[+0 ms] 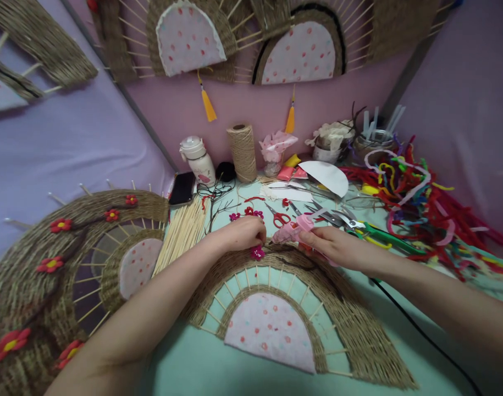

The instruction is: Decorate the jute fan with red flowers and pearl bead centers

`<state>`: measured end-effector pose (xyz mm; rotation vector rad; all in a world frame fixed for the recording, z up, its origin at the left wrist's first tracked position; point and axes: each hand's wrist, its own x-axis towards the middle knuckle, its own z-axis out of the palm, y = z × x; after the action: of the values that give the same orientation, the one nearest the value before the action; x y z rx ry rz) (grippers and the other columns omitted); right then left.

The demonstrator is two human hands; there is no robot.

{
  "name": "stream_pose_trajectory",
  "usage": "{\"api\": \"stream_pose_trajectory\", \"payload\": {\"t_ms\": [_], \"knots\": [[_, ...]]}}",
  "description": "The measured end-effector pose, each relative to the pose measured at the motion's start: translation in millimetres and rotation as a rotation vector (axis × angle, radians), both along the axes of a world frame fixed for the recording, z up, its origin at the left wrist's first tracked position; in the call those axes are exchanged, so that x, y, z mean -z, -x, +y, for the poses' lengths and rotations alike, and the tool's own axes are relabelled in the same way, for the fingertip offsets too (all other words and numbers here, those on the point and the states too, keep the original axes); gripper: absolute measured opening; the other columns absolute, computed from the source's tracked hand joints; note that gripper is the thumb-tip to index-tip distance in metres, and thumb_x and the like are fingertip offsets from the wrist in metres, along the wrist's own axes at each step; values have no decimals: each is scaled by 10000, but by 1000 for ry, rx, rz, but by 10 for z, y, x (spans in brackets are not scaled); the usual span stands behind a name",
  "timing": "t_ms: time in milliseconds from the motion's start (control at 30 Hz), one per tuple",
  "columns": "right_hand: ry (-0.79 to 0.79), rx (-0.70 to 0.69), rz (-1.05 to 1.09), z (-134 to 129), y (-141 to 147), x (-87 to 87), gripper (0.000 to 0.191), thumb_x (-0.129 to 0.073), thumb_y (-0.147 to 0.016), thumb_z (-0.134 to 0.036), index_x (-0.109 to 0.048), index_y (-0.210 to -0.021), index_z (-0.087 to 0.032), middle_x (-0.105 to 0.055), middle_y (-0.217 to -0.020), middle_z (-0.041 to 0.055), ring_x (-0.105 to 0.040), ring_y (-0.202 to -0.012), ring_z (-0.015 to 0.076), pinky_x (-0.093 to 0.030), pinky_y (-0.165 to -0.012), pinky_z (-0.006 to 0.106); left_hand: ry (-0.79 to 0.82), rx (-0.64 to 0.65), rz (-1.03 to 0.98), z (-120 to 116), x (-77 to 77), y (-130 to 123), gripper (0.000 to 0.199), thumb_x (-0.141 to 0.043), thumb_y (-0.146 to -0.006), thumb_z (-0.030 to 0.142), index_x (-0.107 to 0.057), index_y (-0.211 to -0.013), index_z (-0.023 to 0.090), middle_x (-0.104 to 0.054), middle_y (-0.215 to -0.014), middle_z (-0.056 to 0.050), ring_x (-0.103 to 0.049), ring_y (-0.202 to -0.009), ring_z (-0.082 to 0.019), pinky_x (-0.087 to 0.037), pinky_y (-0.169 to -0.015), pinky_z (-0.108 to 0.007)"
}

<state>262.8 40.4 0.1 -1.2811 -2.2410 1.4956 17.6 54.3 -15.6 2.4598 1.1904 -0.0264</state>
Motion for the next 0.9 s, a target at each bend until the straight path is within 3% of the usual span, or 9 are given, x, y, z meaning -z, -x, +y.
{"api": "stream_pose_trajectory", "payload": {"t_ms": [900], "knots": [[-118, -73, -56, 13, 25, 96, 538, -278, -925, -643, -426, -653, -202, -395, -575, -20, -376, -507, 127, -275, -492, 260, 8, -3, -20, -12, -14, 2, 161, -577, -738, 70, -708, -737, 163, -646, -804, -45, -582, -761, -160, -429, -725, -263]]}}
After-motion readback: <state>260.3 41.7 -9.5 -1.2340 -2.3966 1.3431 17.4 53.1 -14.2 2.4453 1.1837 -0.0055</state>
